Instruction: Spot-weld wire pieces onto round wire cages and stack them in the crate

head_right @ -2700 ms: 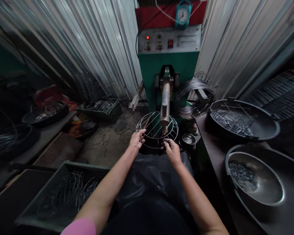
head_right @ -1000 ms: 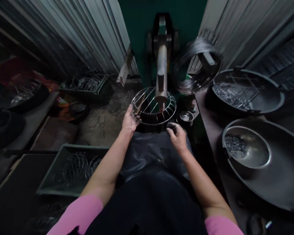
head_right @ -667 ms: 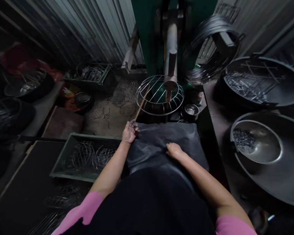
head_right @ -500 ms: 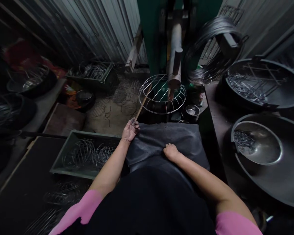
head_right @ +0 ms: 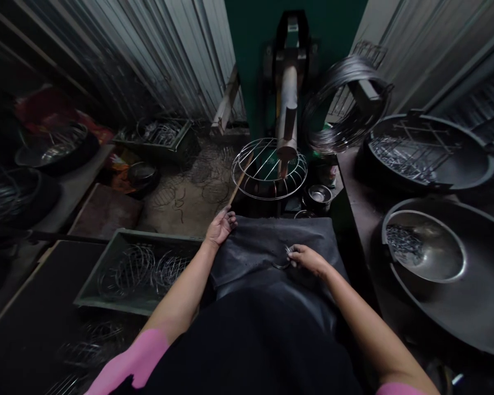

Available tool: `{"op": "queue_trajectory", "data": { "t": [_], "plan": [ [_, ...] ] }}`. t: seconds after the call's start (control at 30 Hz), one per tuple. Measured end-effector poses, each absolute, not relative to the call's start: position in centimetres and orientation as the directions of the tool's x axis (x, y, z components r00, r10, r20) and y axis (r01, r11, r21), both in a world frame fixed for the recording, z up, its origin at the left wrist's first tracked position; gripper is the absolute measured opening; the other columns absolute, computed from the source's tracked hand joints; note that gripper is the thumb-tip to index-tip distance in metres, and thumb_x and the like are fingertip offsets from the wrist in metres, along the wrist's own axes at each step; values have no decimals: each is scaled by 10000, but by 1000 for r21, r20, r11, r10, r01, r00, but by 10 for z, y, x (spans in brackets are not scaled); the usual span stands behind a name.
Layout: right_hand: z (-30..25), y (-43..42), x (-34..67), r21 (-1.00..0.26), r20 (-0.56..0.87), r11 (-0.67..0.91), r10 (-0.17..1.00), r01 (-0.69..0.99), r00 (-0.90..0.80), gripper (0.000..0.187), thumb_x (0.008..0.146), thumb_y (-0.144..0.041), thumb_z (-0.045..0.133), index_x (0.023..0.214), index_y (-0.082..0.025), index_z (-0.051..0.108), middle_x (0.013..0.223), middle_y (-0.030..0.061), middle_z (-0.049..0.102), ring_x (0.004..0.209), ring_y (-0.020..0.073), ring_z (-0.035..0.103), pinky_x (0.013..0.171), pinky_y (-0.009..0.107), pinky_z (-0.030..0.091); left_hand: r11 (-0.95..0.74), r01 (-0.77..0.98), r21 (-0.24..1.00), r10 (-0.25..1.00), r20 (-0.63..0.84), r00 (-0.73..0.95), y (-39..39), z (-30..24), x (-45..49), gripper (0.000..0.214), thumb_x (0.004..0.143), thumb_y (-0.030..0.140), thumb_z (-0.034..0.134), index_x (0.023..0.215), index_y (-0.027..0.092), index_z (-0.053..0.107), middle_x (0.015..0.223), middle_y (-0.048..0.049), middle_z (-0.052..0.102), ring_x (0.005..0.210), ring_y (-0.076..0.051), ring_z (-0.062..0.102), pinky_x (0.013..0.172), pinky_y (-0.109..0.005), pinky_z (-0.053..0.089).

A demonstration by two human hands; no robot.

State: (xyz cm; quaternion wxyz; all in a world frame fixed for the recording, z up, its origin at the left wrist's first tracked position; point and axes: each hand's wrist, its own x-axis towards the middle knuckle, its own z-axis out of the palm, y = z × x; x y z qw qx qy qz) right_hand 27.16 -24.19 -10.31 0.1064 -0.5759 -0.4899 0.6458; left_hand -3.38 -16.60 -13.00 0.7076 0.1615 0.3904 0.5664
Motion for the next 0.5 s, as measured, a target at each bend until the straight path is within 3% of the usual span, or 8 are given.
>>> {"op": "queue_trajectory", "data": {
  "t": [0.1,0.23,0.5],
  "plan": [
    [-95,-245,267,-782,-623,-570,693,254,-363,254,667,-393,588,764,-166,528,503,-61,493,432,70,396,430,183,259,364,-633,684,920,-372,127,-166,-121,-8,309,798,377,583,1047,195,557,844,-31,612,667,-120,595,653,-276,490],
    [-77,-240,243,-830,-552,-522,716,196,-429,274,657,-396,595,777,-154,545,571,-49,526,444,56,364,438,188,259,508,-467,724,847,-321,424,-171,-107,49,475,834,537,448,1108,167,564,895,-90,629,828,-195,606,707,-312,462],
    [-60,-235,225,-866,-478,-360,800,346,-363,190,690,-348,564,712,-161,539,497,-80,432,425,62,336,426,194,262,457,-397,796,861,-282,424,-186,-93,94,582,834,615,330,1162,188,553,907,-72,632,881,-197,584,767,-309,401]
  ]
}}
